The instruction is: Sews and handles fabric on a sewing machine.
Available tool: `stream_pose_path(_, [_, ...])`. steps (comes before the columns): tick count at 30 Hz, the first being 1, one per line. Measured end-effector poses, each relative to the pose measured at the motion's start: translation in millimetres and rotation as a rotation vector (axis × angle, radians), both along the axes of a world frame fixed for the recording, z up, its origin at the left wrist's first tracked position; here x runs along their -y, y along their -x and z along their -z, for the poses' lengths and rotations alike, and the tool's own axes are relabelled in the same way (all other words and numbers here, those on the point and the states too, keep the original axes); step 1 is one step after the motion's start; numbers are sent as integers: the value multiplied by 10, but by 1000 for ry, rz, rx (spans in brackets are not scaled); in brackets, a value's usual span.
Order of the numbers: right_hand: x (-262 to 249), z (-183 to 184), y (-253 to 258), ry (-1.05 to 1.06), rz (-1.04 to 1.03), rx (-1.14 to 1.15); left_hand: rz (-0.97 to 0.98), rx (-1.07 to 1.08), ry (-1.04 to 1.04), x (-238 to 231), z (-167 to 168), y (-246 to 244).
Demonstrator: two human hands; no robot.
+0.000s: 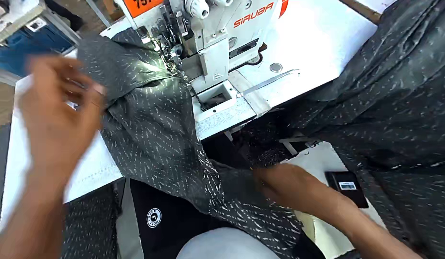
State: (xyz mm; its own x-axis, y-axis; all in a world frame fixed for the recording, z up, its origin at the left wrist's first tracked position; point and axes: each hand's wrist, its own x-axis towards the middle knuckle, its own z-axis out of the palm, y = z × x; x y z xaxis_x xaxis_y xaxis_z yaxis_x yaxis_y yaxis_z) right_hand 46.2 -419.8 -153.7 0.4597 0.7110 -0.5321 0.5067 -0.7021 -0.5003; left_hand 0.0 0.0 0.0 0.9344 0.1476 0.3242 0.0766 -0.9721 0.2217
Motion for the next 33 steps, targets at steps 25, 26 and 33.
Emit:
stream_pose_path(25, [-1593,-353,-399,-1203,660,63,-40,477,1011,1363,744,127])
stream_pose_path(26, [-1688,-329,-379,-1181,654,-44,-36,475,961,1368,721,106])
stream_pose_path(33, [-1851,-277,-583,-1261,685,-389,-45,476,555,1262,371,95])
